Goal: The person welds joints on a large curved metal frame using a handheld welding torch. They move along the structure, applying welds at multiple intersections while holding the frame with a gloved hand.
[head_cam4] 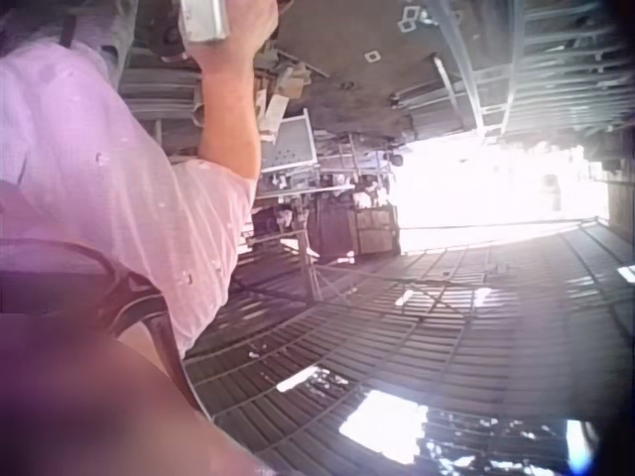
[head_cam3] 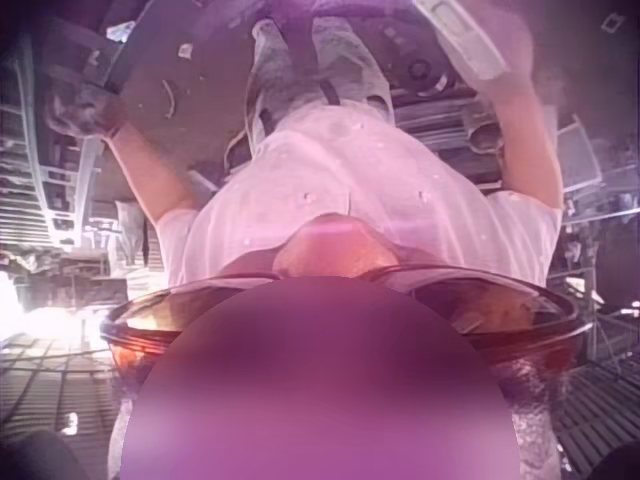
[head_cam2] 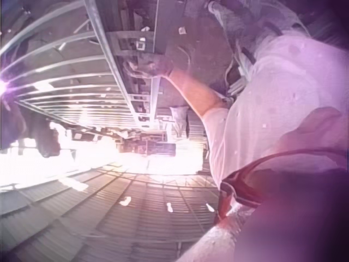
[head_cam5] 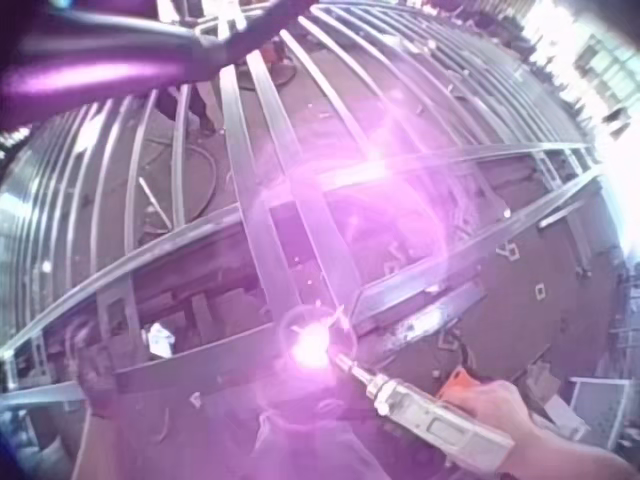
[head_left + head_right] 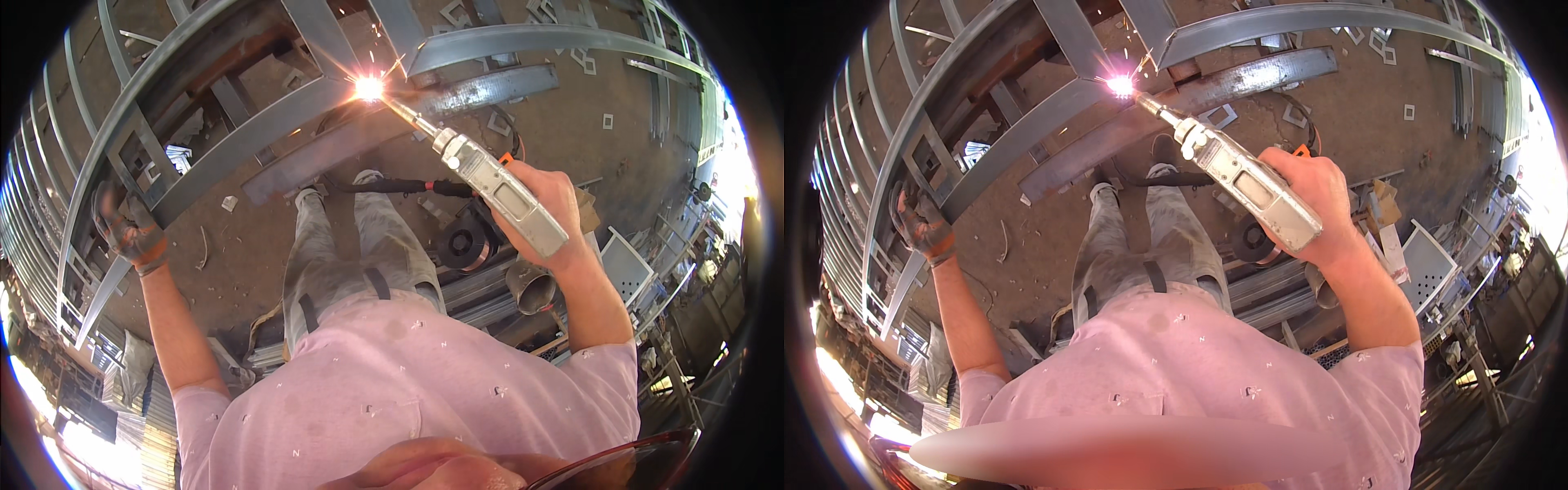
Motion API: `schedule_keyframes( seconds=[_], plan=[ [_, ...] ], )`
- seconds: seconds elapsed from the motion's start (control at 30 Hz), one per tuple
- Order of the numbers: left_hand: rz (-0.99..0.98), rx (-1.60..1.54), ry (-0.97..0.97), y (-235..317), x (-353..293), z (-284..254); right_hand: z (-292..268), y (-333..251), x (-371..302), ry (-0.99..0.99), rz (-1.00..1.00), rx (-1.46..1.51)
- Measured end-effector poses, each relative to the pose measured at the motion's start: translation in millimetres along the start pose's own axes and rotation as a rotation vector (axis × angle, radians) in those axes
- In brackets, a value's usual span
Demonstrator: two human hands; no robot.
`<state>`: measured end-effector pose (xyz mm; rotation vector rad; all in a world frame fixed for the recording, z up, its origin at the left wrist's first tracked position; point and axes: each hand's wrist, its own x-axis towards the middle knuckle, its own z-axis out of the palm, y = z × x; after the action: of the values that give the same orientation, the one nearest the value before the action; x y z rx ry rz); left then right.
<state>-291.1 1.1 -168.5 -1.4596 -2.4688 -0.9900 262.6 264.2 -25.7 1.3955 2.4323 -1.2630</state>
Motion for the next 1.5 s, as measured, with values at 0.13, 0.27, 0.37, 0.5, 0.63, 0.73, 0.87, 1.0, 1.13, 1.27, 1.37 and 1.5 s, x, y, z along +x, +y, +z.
schedule_keyframes(
  seconds=[0.13,0.27,0.37,0.5,0.63,0.73,0.87,1.0,1.13,1.27,1.37,1.5],
  plan=[
    [0.02,0.05,-0.008,-5.1,-2.5,-1.4,-3.8,-4.9,0.9,-0.046,0.019,-0.03],
    [-0.001,0.042,0.005,-1.2,-2.0,0.5,-4.5,-3.3,-2.4,-0.067,0.029,-0.007],
    [0.013,0.048,0.012,-2.3,-0.7,0.2,-3.8,1.0,-5.7,-0.06,0.014,-0.013],
    [0.1,0.121,0.016,12.1,6.4,-1.2,-4.4,-8.0,-7.4,-0.005,0.001,0.007],
    [0.122,0.085,0.036,14.3,6.0,-0.1,-3.1,-12.1,-3.4,-0.003,-0.024,0.011],
    [0.098,0.091,0.007,13.8,6.6,-1.4,-4.3,-12.0,0.8,-0.039,-0.022,-0.007],
    [0.074,0.063,-0.017,2.1,2.2,-2.5,-5.2,-14.3,4.0,-0.062,-0.002,0.004],
    [0.041,-0.09,0.002,4.3,1.4,1.6,-5.8,-13.0,3.8,-0.065,0.005,-0.031],
    [0.041,-0.094,0.003,12.8,3.0,2.6,-5.1,-11.6,1.9,-0.045,-0.013,-0.037],
    [0.059,-0.013,-0.011,14.0,4.3,-1.0,-5.6,-12.4,4.6,-0.061,-0.011,-0.045],
    [0.082,0.035,0.005,16.5,6.4,-0.8,-6.0,-10.7,2.5,-0.06,0.017,-0.038],
    [0.046,-0.021,-0.001,15.7,6.5,0.5,-5.3,-8.2,1.5,-0.055,0.007,-0.034]
  ],
)
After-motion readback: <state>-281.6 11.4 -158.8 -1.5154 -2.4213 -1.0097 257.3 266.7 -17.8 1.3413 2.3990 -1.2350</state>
